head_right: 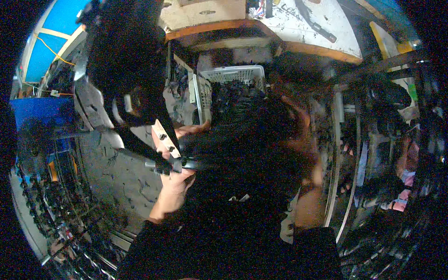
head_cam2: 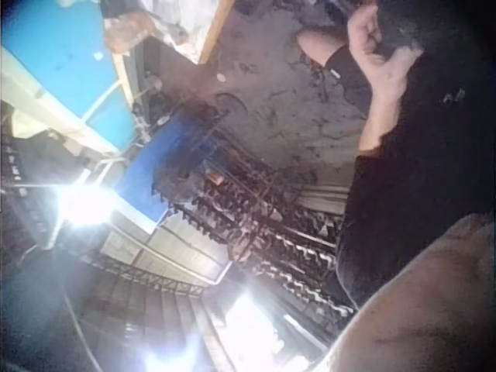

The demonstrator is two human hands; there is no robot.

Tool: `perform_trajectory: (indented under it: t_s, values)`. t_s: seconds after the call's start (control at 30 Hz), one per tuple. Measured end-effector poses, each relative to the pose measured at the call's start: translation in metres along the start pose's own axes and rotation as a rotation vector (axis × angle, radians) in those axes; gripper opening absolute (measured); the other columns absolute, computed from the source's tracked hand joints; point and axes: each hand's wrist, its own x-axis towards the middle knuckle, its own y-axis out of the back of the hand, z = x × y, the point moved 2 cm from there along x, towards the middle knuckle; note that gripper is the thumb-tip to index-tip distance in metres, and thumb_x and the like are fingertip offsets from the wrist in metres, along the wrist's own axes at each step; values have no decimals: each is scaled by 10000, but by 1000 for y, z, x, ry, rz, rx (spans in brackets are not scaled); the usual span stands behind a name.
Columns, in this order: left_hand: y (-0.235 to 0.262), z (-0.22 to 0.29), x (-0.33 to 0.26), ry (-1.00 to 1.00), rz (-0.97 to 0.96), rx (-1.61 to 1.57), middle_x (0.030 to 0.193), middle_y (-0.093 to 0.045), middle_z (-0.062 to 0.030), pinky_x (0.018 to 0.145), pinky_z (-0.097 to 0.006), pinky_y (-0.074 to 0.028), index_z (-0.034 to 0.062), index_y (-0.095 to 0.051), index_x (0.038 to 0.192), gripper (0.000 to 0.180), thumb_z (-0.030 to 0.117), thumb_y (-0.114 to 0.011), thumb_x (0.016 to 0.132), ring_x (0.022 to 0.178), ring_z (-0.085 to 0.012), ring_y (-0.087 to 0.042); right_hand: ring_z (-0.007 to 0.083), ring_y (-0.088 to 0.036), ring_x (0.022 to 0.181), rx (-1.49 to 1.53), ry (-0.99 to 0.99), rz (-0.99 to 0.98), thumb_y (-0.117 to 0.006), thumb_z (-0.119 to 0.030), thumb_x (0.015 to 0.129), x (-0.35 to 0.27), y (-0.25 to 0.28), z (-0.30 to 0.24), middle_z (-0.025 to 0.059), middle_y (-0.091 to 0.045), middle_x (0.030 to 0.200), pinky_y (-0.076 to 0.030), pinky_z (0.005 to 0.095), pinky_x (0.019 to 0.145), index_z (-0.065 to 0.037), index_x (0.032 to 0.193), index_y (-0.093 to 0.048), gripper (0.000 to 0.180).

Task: Apply polish and buff the sides of leather shoes using a rotary machine.

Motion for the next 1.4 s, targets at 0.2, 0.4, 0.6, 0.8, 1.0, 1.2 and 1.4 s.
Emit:
perform_trajectory:
  t_s: [0.2, 0.4, 0.6, 0.8, 1.0, 1.2, 1.4]
  values:
    - [8, -3, -15, 218, 146, -4, 1330, -604, -231, 1109, -522, -458, -3, -467, 1379, 787, 250, -889, 764, 1244, -375, -604, 283, -412, 1448, -192, 20, 89, -919, -11, 486, 19, 66, -39, 126, -436, 1566, -320, 410, 1215, -59, 1538, -391, 1178]
    - [20, -6, -23, 176, 315, -267, 1370, -593, -179, 1081, -399, -485, -6, -474, 1423, 636, 93, -797, 884, 1251, -267, -608, 286, -474, 1396, -150, 154, 195, -956, -102, 483, 32, 92, -98, 149, -514, 1494, -342, 410, 1192, -23, 1446, -484, 1075]
    - [30, -11, -26, 230, 300, -484, 1520, -482, -179, 1164, -447, -435, 12, -428, 1492, 648, 101, -742, 932, 1376, -306, -517, 317, -525, 1360, -166, 237, 227, -996, -170, 493, 38, 78, -169, 197, -509, 1506, -374, 452, 1180, 28, 1467, -456, 1131]
    - [53, -15, -23, 159, 195, -530, 1559, -449, -145, 1171, -451, -432, 5, -425, 1500, 667, 210, -744, 951, 1387, -266, -508, 304, -491, 1399, -183, 205, 119, -916, -132, 665, 30, 60, -194, 225, -446, 1561, -351, 422, 1187, 90, 1529, -367, 1047]
    - [87, 18, -35, 113, 319, -329, 1507, -510, -179, 1159, -442, -433, 3, -497, 1450, 657, 267, -783, 921, 1386, -279, -509, 312, -542, 1335, -183, 236, 108, -862, -165, 768, 25, 22, -174, 197, -521, 1481, -397, 431, 1153, 68, 1504, -391, 905]
    - [112, 58, -51, -10, 530, -128, 1499, -509, -200, 1153, -431, -419, 10, -430, 1508, 722, 310, -758, 938, 1353, -283, -533, 380, -412, 1454, 133, -1, 19, -914, -449, 723, 17, -28, -165, 246, -481, 1514, -279, 507, 1222, 18, 1467, -467, 985]
    - [67, 101, -38, -610, 460, 971, 1583, -409, -240, 1228, -514, -255, -49, -359, 1529, 704, 336, -635, 1008, 1485, -389, -373, 438, -442, 1413, -77, 137, -193, -870, -375, 782, 31, -49, -180, 194, -514, 1510, -309, 518, 1197, -16, 1463, -490, 858]
